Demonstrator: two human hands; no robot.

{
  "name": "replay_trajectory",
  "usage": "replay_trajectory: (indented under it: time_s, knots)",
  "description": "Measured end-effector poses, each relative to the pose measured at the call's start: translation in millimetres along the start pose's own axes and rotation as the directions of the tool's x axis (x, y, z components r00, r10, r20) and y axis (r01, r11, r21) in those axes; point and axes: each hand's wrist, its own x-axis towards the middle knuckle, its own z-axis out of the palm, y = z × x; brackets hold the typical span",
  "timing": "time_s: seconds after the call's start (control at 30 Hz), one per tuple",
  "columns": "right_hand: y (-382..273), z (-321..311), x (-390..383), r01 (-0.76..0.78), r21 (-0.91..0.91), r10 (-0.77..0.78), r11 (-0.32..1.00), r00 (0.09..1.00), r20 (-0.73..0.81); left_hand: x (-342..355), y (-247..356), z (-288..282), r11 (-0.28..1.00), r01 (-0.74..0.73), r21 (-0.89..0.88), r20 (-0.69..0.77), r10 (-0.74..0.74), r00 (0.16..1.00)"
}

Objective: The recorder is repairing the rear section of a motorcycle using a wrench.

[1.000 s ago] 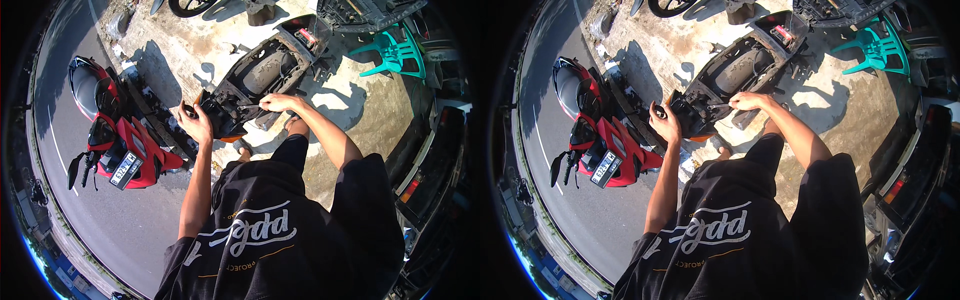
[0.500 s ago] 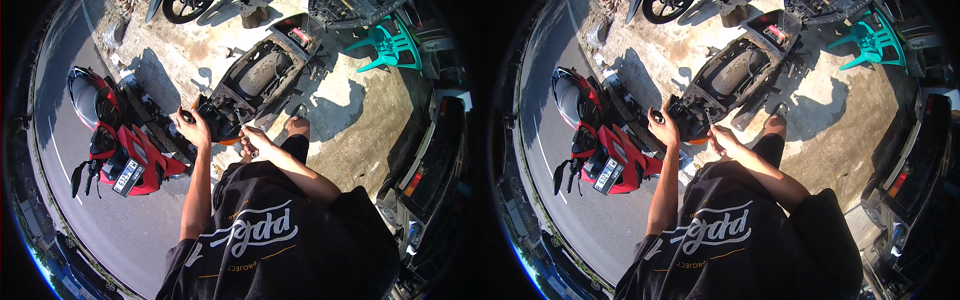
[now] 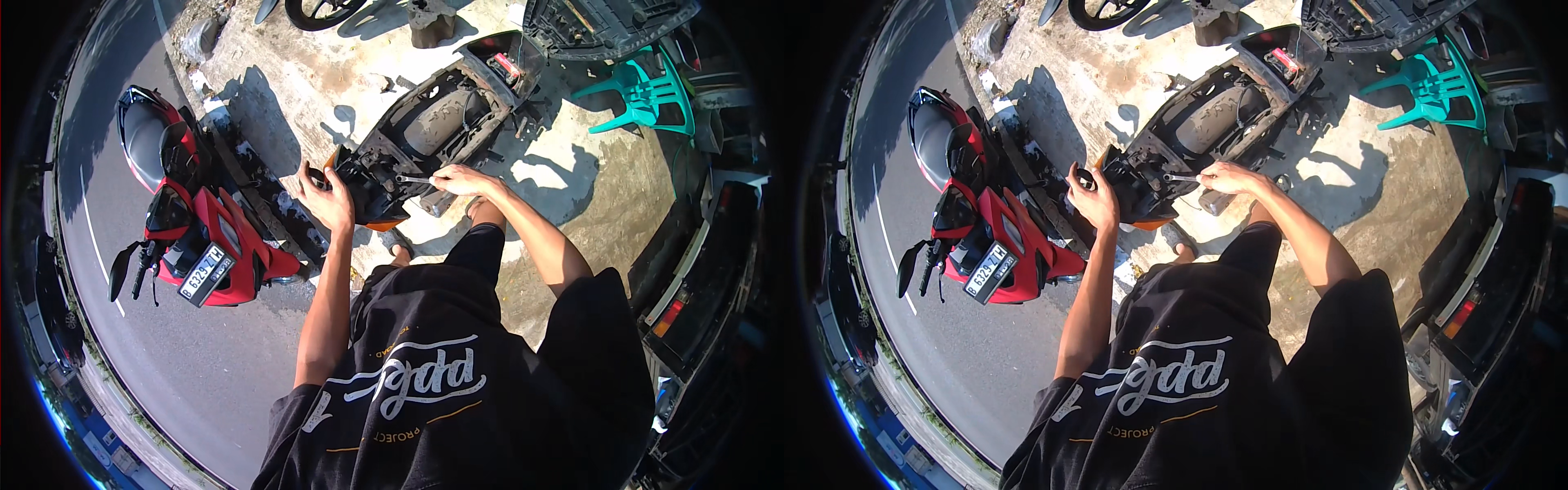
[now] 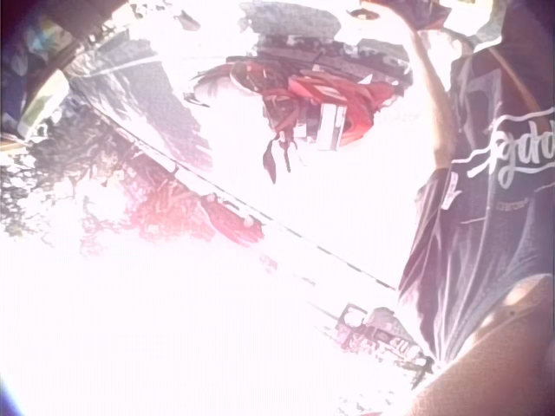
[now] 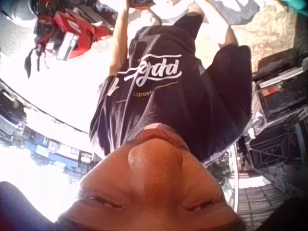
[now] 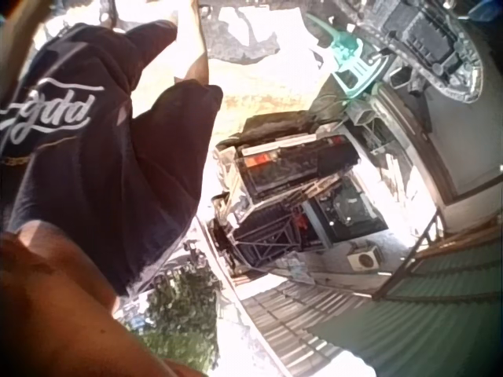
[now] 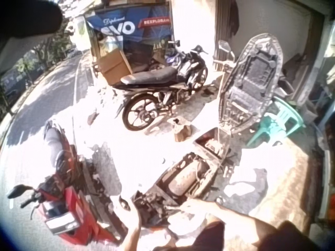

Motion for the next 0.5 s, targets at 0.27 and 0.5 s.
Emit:
replay_trajectory:
  time_s: [0.27, 0.5]
  knots:
    - [-12, -36, 22, 0.053, -0.19, -0.019, 0.98, 0.984, 0.177, 0, 1, -1, 0.999, 0.022, 0.038, 0.018, -0.023, 1.0]
    - [17, -7, 26, -0.255, 0.207, 0.186, 0.944, 0.934, 0.306, 1, 6, -2, 0.999, 0.05, 0.007, 0.018, -0.051, 0.999]
